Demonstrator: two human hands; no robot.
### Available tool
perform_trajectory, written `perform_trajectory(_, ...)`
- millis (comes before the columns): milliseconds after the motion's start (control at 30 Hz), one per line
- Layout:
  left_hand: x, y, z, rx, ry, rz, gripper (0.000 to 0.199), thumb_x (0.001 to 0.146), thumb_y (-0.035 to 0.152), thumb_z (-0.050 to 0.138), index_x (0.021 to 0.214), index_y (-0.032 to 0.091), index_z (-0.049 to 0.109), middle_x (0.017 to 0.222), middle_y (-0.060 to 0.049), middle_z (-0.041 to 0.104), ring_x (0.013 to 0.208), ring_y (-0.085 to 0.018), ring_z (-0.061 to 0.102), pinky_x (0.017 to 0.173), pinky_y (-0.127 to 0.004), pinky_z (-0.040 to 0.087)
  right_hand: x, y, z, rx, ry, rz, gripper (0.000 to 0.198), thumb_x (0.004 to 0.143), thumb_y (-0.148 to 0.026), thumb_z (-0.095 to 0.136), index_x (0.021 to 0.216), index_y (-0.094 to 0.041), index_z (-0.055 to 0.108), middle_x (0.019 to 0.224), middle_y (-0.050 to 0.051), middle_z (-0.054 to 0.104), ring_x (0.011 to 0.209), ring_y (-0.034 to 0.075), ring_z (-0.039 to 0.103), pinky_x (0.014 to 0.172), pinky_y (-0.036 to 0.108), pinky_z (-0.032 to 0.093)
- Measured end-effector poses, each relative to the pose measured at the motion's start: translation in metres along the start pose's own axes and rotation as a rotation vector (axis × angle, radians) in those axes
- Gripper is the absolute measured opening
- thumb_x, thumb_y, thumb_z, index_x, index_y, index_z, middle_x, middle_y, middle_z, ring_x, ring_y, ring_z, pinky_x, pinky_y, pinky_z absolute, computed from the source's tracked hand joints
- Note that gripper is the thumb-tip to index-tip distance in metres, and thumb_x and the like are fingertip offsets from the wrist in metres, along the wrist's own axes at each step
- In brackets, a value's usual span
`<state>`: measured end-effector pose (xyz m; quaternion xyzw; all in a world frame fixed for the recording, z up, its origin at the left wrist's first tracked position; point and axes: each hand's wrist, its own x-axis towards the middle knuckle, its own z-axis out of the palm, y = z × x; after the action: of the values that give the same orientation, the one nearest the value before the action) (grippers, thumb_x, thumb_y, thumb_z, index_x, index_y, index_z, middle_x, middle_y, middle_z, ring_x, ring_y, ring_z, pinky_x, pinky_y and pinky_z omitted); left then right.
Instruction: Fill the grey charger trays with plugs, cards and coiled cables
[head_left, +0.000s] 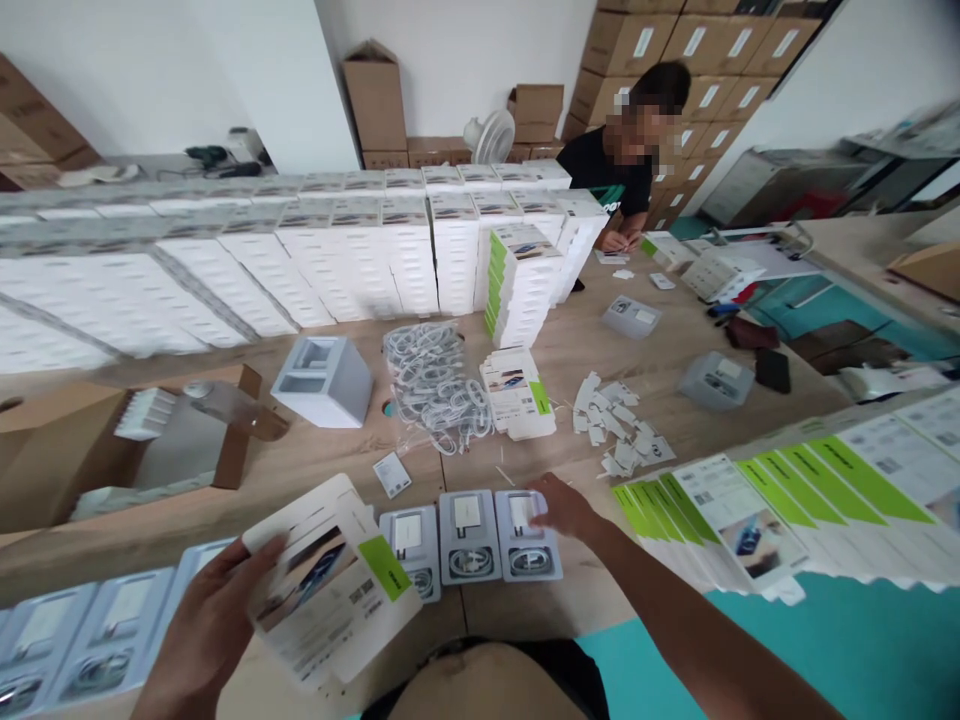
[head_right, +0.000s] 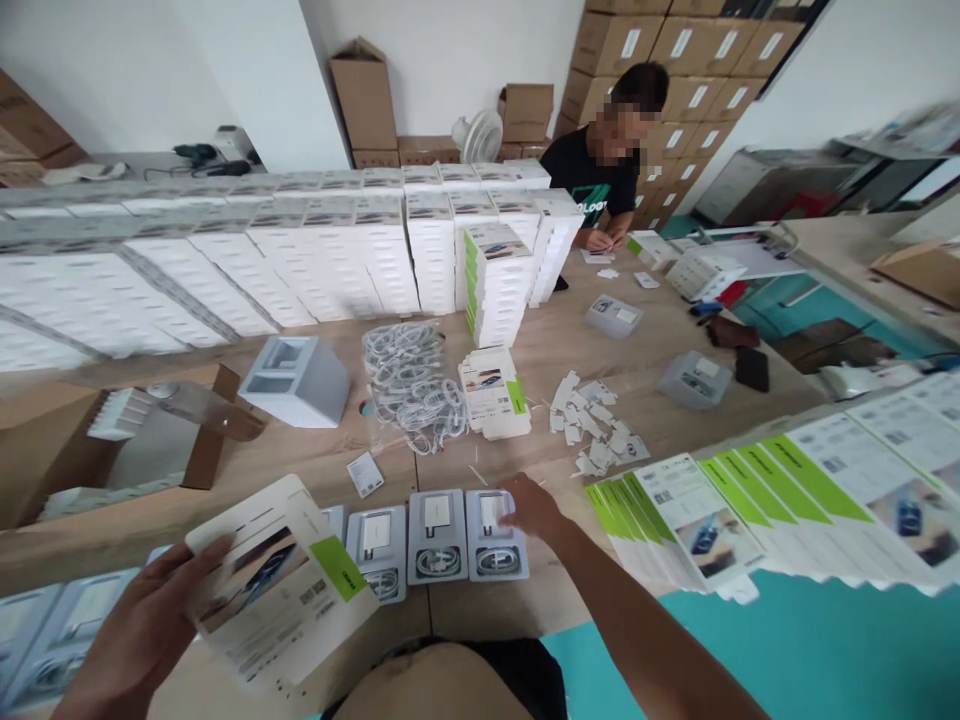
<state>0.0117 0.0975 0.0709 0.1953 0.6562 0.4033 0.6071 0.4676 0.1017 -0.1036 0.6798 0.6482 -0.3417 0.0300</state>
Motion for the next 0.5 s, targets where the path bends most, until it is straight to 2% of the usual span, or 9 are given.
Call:
perform_trajectory(133,0.002,0.0,0.007,-0.044,0.057,-0.017,0.056,0.042,0.022,0.09,0.094,0.022,0.069,0.079,0.002,0.077,0.068,-0.027,0.072,0.053,-0.027,0.06,-0.004,-0.001,0.004,0.039,0.017,-0.034,0.064,0.061,-0.034,0.081,0.12,-0.023,0.062,0.12,0.009,0.058,0.11,0.027,0.056,0.091,0.035,0.044)
perform_trajectory(267,0.004,-0.002,0.013,0.001,0.017,-0.008,0.045,0.052,0.03,0.088,0.091,0.02,0.069,0.08,-0.001,0.077,0.067,-0.027,0.072,0.053,-0.029,0.06,-0.004,-0.004,-0.005,0.072,0.083,-0.043,0.052,0.075,-0.038,0.069,0.123,-0.021,0.06,0.123,0.01,0.059,0.113,0.027,0.055,0.097,0.037,0.041)
perform_trajectory(333,0.004,-0.002,0.014,0.008,0.0,0.009,0.045,0.051,0.028,0.088,0.091,0.02,0.068,0.082,-0.001,0.077,0.068,-0.028,0.072,0.053,-0.029,0.06,-0.006,-0.005,-0.009,0.085,0.118,-0.04,0.045,0.079,-0.036,0.065,0.12,-0.02,0.061,0.121,0.01,0.06,0.114,0.026,0.054,0.099,0.037,0.04)
perform_trajectory(400,0.002,-0.001,0.013,-0.007,0.02,0.022,0.044,0.047,0.025,0.088,0.086,0.021,0.068,0.081,0.0,0.077,0.069,-0.028,0.072,0.053,-0.029,0.061,-0.01,-0.003,-0.011,0.101,0.141,-0.027,0.039,0.079,-0.034,0.064,0.116,-0.02,0.064,0.119,0.01,0.062,0.111,0.025,0.056,0.098,0.035,0.041)
perform_trajectory(500,-0.001,0.003,0.013,-0.032,0.063,0.0,0.046,0.041,0.022,0.089,0.082,0.023,0.068,0.079,0.002,0.077,0.071,-0.028,0.073,0.052,-0.028,0.061,-0.012,0.005,-0.014,0.142,0.149,0.015,0.028,0.078,-0.03,0.065,0.104,-0.021,0.068,0.108,0.007,0.068,0.096,0.02,0.063,0.088,0.029,0.046)
